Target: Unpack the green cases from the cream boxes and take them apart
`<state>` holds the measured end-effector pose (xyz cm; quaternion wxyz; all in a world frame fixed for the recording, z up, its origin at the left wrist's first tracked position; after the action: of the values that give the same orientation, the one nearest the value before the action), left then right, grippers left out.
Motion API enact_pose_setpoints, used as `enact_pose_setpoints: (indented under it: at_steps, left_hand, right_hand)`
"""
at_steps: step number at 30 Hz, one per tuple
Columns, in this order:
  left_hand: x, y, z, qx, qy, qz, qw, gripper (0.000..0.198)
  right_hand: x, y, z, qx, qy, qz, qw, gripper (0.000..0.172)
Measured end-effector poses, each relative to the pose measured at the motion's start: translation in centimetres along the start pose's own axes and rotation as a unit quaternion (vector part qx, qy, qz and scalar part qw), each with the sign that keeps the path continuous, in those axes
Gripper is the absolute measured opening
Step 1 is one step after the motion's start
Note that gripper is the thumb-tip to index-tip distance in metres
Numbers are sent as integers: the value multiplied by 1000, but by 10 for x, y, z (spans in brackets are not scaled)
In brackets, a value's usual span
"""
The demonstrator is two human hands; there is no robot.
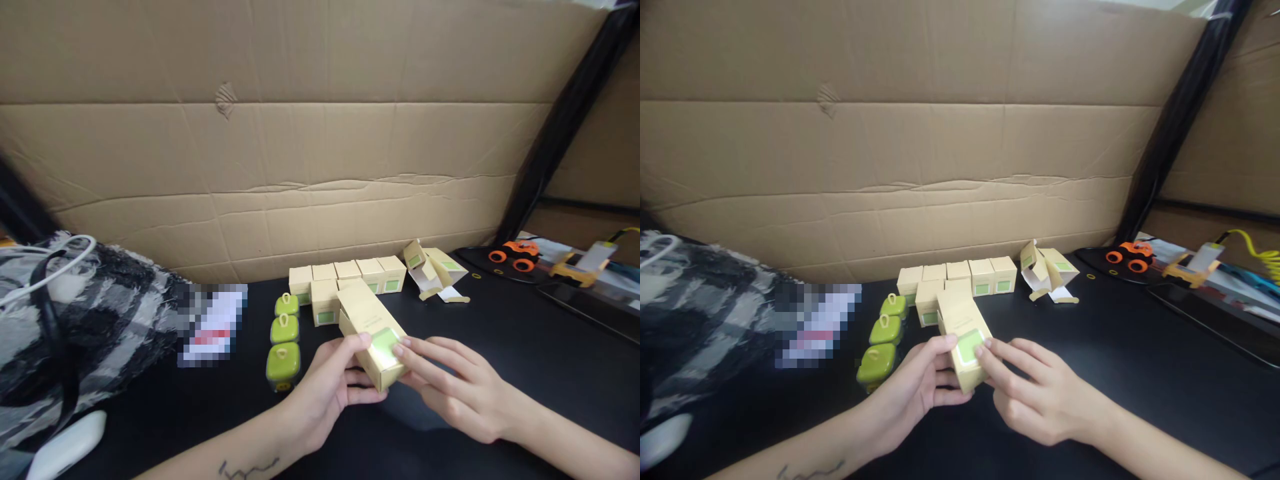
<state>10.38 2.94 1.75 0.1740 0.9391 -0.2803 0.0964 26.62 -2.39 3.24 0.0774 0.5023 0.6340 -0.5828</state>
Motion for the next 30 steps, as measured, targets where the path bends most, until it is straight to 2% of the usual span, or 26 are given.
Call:
enact_pose_setpoints:
  at_steps: [4,8,13,16,18,20,22,24,26,30]
  left_hand:
    - [3,0,-1,-1,22,14,1000,36]
    - [5,0,2,-19,39,14,999,35]
    - [5,0,7,-53,76,22,995,38]
    - [6,1,9,-68,92,41,993,42]
    - [3,1,8,-47,61,30,997,42]
    - [-1,1,6,-14,23,-10,1000,45]
    - [-6,1,5,19,7,-53,998,49]
    - [-7,1,4,38,14,-62,997,49]
    - [-5,0,4,46,21,-42,998,46]
    - [-3,-2,4,53,39,-24,998,44]
  right_hand:
    - [-2,2,-1,1,19,-17,1000,12]
    - [-3,-1,0,-9,76,0,997,14]
    - [-7,4,6,-87,114,9,990,19]
    - [-9,7,10,-128,84,-4,988,21]
    - [-10,3,10,-96,18,-12,995,18]
    - [-11,-4,6,-19,-66,-17,997,11]
    - [-11,-11,3,52,-104,-14,993,17]
    - [-11,-16,2,74,-71,-9,995,30]
    - [-10,-18,2,76,-3,-9,997,38]
    - [-4,-20,3,65,48,-13,997,32]
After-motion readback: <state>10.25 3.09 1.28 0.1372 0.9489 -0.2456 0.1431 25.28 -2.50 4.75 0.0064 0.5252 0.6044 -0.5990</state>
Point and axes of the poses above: each hand's wrist, its own y-axis away from the middle knuckle, its own x-axis out of the palm, z = x × y, the point moved 4 cm from there along -y, towards the middle knuckle, and after that the axes turned 8 degrees about -y, right-handed, at the moved point
